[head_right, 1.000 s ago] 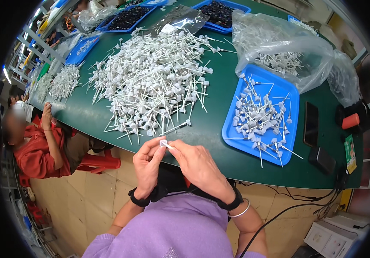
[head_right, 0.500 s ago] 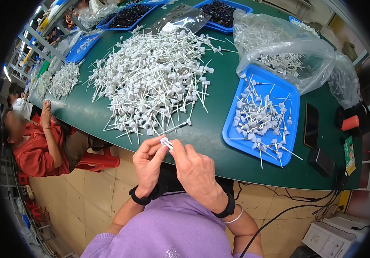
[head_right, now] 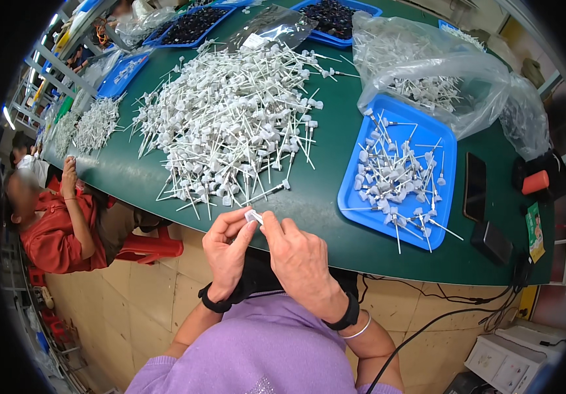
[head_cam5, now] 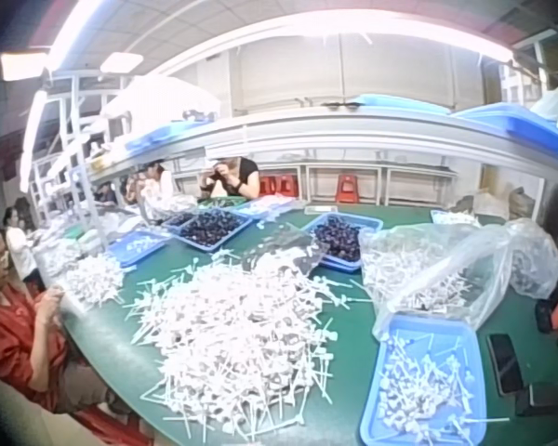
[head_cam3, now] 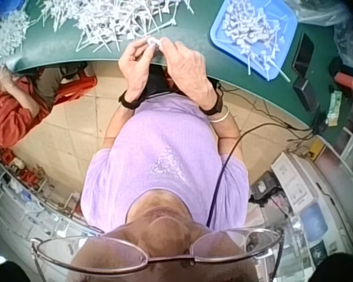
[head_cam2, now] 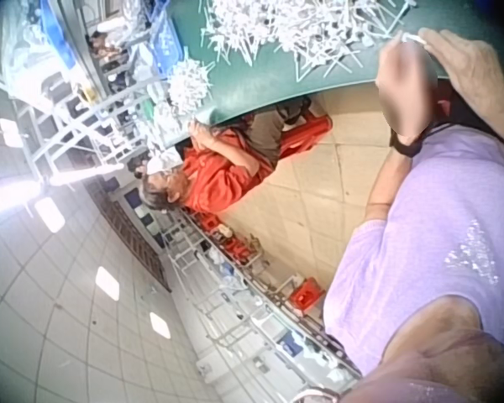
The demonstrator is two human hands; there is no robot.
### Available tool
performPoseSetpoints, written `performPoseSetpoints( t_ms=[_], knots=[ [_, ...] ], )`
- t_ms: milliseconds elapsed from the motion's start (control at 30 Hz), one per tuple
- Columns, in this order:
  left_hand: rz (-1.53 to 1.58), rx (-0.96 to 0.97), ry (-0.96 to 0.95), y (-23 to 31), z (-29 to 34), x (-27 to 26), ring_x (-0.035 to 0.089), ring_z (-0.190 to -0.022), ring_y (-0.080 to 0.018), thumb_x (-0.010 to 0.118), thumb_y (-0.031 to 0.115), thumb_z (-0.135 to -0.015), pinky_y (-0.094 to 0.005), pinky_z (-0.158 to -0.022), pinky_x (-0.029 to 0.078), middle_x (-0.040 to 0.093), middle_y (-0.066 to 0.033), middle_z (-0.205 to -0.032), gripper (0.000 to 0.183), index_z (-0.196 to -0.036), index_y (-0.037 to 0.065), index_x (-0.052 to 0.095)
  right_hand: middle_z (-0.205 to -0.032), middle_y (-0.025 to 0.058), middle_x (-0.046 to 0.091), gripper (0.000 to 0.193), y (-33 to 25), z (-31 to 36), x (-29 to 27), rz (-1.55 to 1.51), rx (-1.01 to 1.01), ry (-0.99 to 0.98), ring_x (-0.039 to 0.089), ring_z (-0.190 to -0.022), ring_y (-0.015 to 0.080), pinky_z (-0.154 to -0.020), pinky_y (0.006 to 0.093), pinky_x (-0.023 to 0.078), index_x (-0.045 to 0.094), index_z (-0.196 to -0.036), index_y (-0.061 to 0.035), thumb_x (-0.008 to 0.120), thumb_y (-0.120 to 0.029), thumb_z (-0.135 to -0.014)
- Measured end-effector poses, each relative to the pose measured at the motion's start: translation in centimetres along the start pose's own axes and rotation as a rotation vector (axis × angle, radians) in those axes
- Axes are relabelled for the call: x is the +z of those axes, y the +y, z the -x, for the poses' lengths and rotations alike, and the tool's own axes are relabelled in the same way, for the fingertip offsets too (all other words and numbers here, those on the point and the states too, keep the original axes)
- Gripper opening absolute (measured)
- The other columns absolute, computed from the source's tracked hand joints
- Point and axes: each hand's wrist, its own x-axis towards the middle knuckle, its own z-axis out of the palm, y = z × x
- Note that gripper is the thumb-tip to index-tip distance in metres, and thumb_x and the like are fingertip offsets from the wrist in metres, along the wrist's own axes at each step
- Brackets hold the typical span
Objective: The recorder is shown assembling small white plastic components on a workbench in a factory environment.
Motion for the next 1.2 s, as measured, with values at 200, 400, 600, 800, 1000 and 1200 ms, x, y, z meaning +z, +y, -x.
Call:
performPoseSetpoints(
  t_ms=[200, 400, 600, 800, 1000, 1200],
  knots=[
    [-0.014, 0.006, 0.0, 0.0, 0.1, 0.2, 0.068, -0.095, -0.0096, 0.066, -0.006, -0.092, -0.0201, -0.082, 0.051, 0.073, -0.0101, -0.104, 0.026, -0.118, -0.006, 0.063, -0.074, 0.0103, 0.058, 0.015, -0.3, 0.1, 0.0, 0.028, 0.004, 0.002, 0.067, -0.058, 0.0289, -0.047, 0.0383, 0.052, 0.057, -0.11, -0.0067, 0.06, -0.016, -0.098],
    [-0.041, 0.028, 0.01, 0.1, 0.1, 0.4, 0.068, -0.094, -0.0096, 0.067, -0.005, -0.092, -0.0202, -0.082, 0.051, 0.073, -0.01, -0.103, 0.026, -0.118, -0.006, 0.063, -0.075, 0.0099, 0.058, 0.017, -0.2, 0.3, 0.1, 0.076, -0.017, 0.011, 0.067, -0.059, 0.0265, -0.047, 0.0363, 0.052, 0.058, -0.111, -0.0058, 0.061, -0.014, -0.096],
    [0.021, -0.027, -0.025, 0.2, 0.0, 0.1, 0.067, -0.096, -0.0092, 0.065, -0.004, -0.094, -0.0202, -0.085, 0.05, 0.073, -0.0109, -0.104, 0.026, -0.119, -0.005, 0.063, -0.073, 0.0104, 0.06, 0.016, 0.1, 0.2, -0.2, 0.019, -0.004, -0.013, 0.067, -0.06, 0.0303, -0.048, 0.0387, 0.052, 0.059, -0.111, -0.0086, 0.062, -0.011, -0.095],
    [0.075, -0.065, -0.056, 0.3, -0.2, -0.1, 0.067, -0.098, -0.0097, 0.063, -0.002, -0.096, -0.0212, -0.088, 0.049, 0.073, -0.0123, -0.105, 0.024, -0.12, -0.005, 0.062, -0.071, 0.0164, 0.064, 0.013, 1.3, -0.4, -0.2, -0.298, 0.01, -0.02, 0.066, -0.067, 0.0381, -0.053, 0.0449, 0.05, 0.063, -0.108, -0.0076, 0.061, -0.012, -0.096],
    [0.111, -0.036, -0.084, -0.1, -0.4, -0.3, 0.068, -0.099, -0.0134, 0.061, 0.0, -0.098, -0.0244, -0.09, 0.049, 0.074, -0.0146, -0.105, 0.02, -0.117, -0.004, 0.062, -0.06, 0.0088, 0.057, 0.018, 3.4, -0.9, 0.5, -0.722, 0.15, -0.247, 0.058, -0.054, 0.0235, -0.05, 0.0352, 0.041, 0.066, -0.108, -0.0045, 0.055, -0.018, -0.102],
    [0.03, 0.049, -0.105, 0.0, -0.6, -0.7, 0.067, -0.1, -0.0122, 0.061, 0.003, -0.099, -0.0243, -0.091, 0.05, 0.073, -0.0148, -0.108, 0.018, -0.116, -0.004, 0.063, -0.061, -0.0059, 0.045, 0.031, 4.7, -1.6, 0.5, -1.421, 0.546, -0.69, 0.037, -0.051, 0.0022, -0.047, 0.0224, 0.03, 0.066, -0.107, -0.0033, 0.044, -0.025, -0.109]
  ],
)
